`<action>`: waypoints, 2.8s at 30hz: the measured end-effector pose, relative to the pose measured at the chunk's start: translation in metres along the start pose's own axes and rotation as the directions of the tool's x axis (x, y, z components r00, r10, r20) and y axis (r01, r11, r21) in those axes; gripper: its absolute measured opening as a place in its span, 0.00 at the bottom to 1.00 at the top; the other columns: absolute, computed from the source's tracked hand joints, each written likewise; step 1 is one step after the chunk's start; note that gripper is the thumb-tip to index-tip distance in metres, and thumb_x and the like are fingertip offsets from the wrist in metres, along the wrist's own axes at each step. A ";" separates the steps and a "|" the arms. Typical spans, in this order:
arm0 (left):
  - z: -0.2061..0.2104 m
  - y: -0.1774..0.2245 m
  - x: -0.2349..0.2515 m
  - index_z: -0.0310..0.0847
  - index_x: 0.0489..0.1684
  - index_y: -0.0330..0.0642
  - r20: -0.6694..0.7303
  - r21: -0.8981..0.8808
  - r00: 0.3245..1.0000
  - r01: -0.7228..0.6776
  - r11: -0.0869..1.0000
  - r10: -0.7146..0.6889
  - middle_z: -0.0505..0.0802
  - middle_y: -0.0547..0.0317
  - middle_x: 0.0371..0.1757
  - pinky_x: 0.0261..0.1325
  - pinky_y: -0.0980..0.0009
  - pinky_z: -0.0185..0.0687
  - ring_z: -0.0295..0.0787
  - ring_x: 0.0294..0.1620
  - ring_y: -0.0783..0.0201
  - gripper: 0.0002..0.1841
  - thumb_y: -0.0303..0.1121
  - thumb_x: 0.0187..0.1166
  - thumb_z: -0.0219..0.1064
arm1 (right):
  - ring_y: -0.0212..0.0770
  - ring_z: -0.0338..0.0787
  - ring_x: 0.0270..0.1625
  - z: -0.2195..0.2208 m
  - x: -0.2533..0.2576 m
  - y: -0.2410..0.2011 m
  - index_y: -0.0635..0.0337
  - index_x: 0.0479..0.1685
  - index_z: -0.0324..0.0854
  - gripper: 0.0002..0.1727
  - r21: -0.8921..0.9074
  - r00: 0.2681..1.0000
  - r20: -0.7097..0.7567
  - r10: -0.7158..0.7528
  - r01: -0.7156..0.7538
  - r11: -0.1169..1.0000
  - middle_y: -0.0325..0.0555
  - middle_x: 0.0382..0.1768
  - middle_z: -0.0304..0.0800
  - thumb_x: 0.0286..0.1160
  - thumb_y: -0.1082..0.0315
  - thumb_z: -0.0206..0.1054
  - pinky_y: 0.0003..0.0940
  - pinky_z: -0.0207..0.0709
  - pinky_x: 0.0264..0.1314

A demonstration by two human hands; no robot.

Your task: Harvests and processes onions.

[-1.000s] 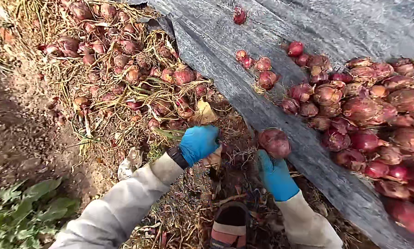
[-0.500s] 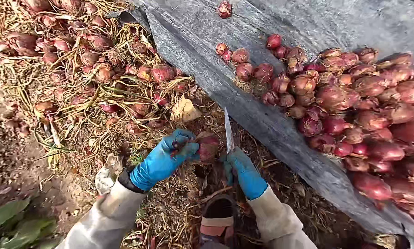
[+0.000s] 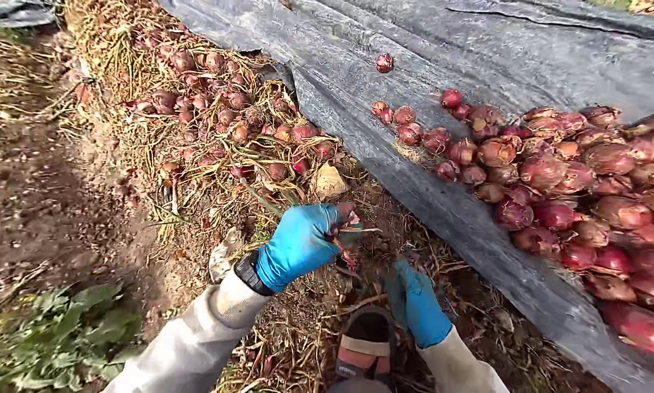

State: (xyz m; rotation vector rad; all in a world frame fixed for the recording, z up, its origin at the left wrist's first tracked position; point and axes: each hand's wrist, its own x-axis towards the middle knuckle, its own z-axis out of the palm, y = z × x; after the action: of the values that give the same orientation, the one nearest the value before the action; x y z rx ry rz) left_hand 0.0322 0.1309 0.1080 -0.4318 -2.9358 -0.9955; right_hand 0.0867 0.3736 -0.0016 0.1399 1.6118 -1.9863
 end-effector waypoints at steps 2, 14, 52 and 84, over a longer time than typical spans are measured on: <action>0.006 0.004 -0.010 0.90 0.42 0.51 0.136 -0.095 0.990 -0.029 0.995 0.042 0.92 0.70 0.37 0.42 0.67 0.90 0.89 0.37 0.74 0.08 0.43 0.80 0.71 | 0.27 0.64 0.11 -0.002 0.004 0.008 0.50 0.34 0.76 0.33 0.002 0.989 0.063 0.132 -0.132 0.991 0.29 0.15 0.69 0.79 0.28 0.48 0.24 0.63 0.10; -0.002 -0.125 0.065 0.86 0.69 0.55 0.205 0.565 0.806 0.366 0.739 -0.556 0.93 0.51 0.63 0.51 0.30 0.85 0.93 0.56 0.40 0.22 0.36 0.74 0.70 | 0.30 0.66 0.09 -0.039 0.093 -0.067 0.49 0.32 0.77 0.29 -0.254 0.916 -0.300 -0.267 0.194 0.948 0.30 0.13 0.70 0.88 0.37 0.44 0.29 0.66 0.09; -0.042 -0.022 -0.019 0.91 0.22 0.53 0.377 -0.257 0.915 0.253 0.933 -0.144 0.92 0.71 0.23 0.29 0.72 0.83 0.87 0.25 0.76 0.15 0.49 0.55 0.87 | 0.21 0.66 0.11 0.001 0.009 -0.009 0.41 0.16 0.76 0.30 0.107 0.961 0.276 0.004 -0.035 0.994 0.23 0.10 0.67 0.71 0.28 0.64 0.20 0.61 0.12; 0.027 -0.190 -0.035 0.75 0.74 0.44 0.003 -0.348 0.583 0.762 0.546 -0.812 0.92 0.48 0.59 0.65 0.49 0.89 0.91 0.61 0.53 0.45 0.30 0.46 0.91 | 0.43 0.83 0.19 -0.005 0.074 -0.034 0.59 0.59 0.76 0.30 -0.327 0.971 -0.065 0.229 -0.238 0.915 0.43 0.22 0.80 0.73 0.42 0.68 0.44 0.84 0.24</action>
State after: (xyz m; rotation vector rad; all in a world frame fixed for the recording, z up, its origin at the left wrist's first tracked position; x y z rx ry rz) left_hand 0.0184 -0.0059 -0.0297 1.0813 -2.7681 -1.4626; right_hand 0.0075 0.3550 -0.0051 0.2171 1.8284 -1.5155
